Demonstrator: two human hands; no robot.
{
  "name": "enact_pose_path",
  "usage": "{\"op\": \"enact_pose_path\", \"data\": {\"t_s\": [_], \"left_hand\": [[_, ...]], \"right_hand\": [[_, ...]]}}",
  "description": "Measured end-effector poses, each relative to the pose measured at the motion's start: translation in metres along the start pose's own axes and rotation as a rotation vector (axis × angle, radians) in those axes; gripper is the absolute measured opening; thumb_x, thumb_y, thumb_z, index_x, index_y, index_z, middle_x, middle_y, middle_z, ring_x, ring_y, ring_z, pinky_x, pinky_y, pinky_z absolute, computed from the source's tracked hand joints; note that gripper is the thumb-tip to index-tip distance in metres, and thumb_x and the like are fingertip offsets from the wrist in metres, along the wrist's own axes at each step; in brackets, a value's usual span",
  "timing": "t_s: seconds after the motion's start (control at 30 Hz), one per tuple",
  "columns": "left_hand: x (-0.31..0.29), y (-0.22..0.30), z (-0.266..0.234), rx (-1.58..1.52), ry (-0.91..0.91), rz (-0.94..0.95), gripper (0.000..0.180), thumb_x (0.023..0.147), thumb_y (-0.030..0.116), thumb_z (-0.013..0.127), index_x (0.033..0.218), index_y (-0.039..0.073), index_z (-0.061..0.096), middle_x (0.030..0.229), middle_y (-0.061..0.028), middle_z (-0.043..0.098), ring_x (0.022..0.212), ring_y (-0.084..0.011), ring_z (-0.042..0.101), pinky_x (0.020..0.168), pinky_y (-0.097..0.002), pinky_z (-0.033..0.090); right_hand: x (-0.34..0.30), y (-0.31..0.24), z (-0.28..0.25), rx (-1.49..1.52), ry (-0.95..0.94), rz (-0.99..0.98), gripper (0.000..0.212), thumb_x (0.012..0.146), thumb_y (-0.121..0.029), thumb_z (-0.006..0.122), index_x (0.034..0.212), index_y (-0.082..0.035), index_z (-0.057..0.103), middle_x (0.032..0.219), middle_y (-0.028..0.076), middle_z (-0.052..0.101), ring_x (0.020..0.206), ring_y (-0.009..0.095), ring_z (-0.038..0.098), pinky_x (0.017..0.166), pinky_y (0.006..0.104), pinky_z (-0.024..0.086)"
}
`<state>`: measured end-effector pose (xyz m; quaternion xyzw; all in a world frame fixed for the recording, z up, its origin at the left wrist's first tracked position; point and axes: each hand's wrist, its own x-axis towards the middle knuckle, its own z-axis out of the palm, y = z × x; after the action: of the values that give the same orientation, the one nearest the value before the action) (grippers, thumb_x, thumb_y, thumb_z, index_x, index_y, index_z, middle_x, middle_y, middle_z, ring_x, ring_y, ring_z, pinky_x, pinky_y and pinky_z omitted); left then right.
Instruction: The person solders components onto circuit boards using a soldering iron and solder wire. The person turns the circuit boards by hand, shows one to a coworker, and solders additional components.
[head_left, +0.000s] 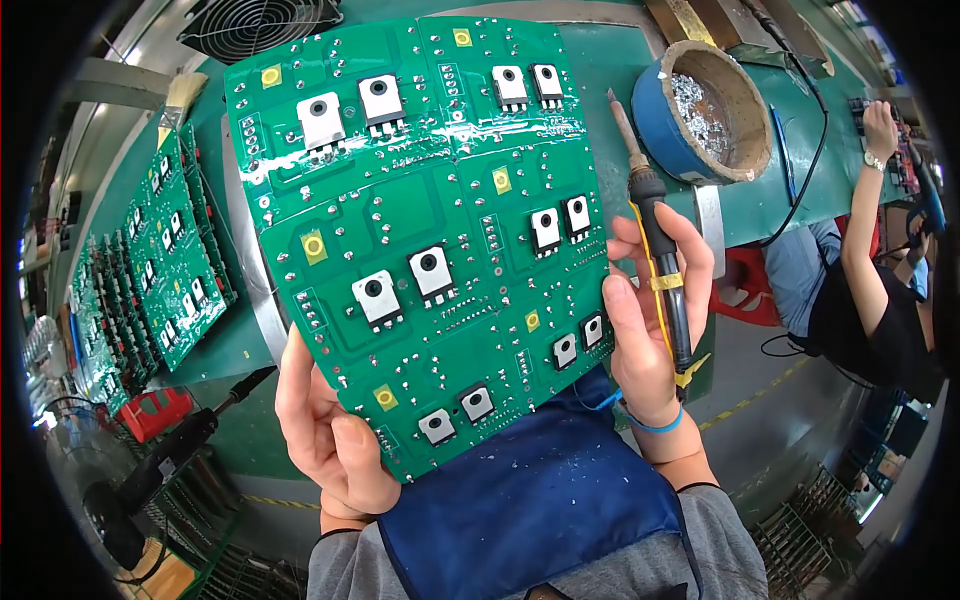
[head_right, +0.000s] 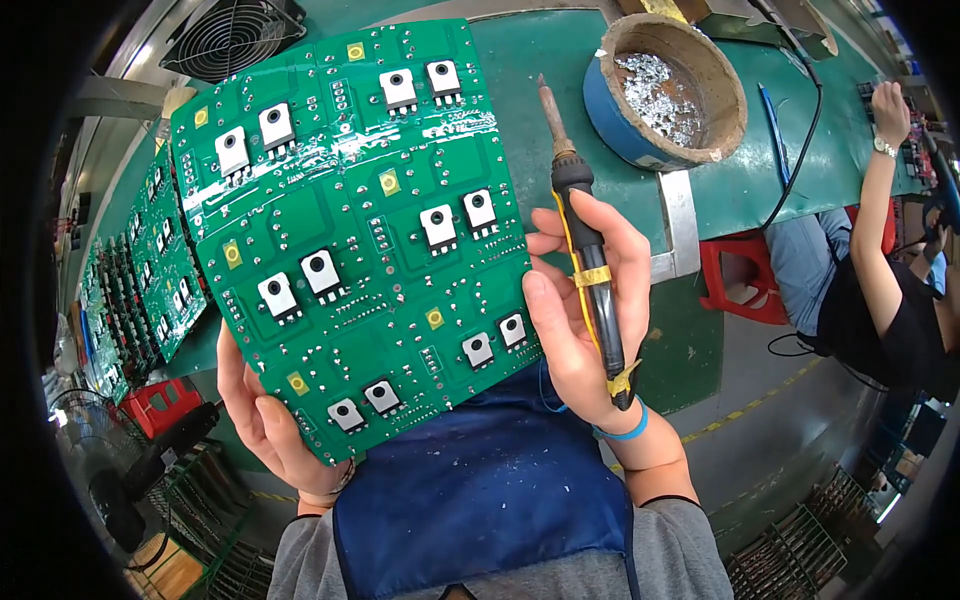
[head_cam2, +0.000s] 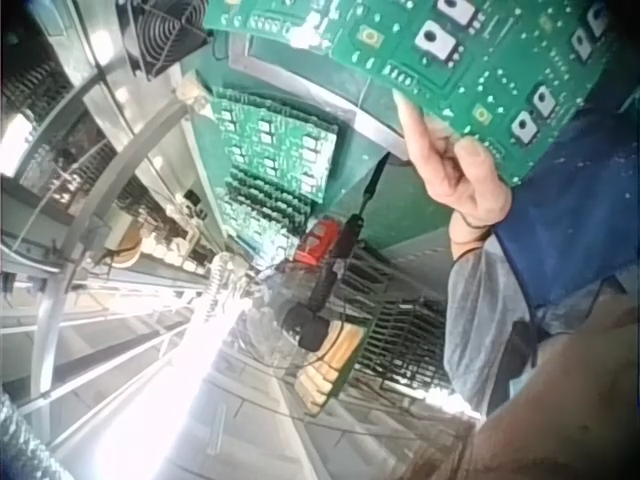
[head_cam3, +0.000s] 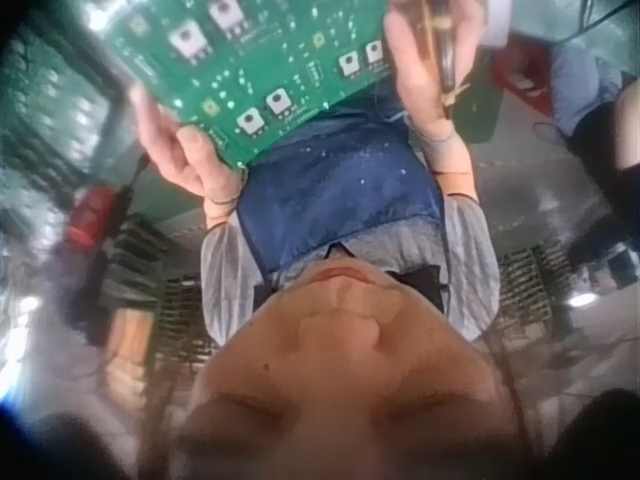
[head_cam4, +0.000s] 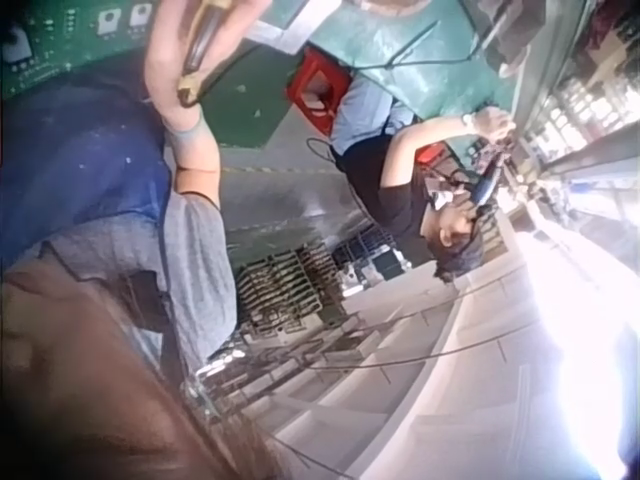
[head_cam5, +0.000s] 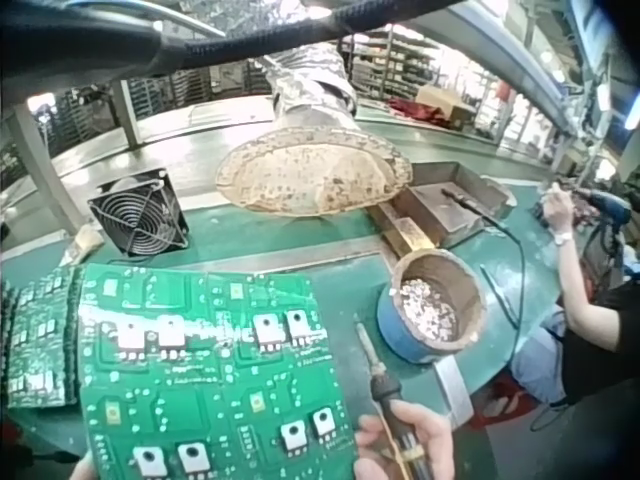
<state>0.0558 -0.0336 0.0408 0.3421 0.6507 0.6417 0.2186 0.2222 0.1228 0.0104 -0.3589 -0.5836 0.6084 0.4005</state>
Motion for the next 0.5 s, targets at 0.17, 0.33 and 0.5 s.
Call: {"op": "enact_pose_path", "data": {"t_s": [0.17, 0.33, 0.5], "left_hand": [[-0.001, 0.001, 0.000, 0.006, -0.008, 0.056, 0.069, 0.099, 0.032, 0.045, 0.143, -0.012, 0.015, 0.138, -0.0276, 0.044, 0.118, -0.0267, 0.055, 0.097, -0.0362, 0.044], [-0.001, 0.010, 0.001, -0.103, -0.093, 0.030, 0.079, 0.095, 0.034, 0.055, 0.142, -0.013, 0.013, 0.126, -0.0269, 0.054, 0.107, -0.0230, 0.061, 0.094, -0.0328, 0.046], [-0.002, 0.010, 0.006, -0.145, -0.093, 0.076, 0.080, 0.094, 0.029, 0.059, 0.142, -0.013, 0.012, 0.118, -0.0264, 0.059, 0.102, -0.0227, 0.063, 0.093, -0.0326, 0.046]], "right_hand": [[0.000, 0.000, 0.002, -0.023, -0.001, 0.010, 0.054, 0.089, 0.001, 0.056, 0.137, -0.004, 0.032, 0.126, 0.015, 0.051, 0.110, 0.016, 0.054, 0.091, 0.0289, 0.049], [-0.001, 0.003, 0.003, -0.039, 0.011, 0.029, 0.053, 0.090, 0.001, 0.056, 0.137, -0.004, 0.033, 0.125, 0.015, 0.051, 0.110, 0.016, 0.054, 0.090, 0.0279, 0.049], [0.000, 0.007, 0.003, -0.085, 0.014, -0.007, 0.050, 0.091, -0.001, 0.055, 0.136, -0.004, 0.034, 0.123, 0.014, 0.054, 0.108, 0.017, 0.055, 0.090, 0.0293, 0.048]]}}
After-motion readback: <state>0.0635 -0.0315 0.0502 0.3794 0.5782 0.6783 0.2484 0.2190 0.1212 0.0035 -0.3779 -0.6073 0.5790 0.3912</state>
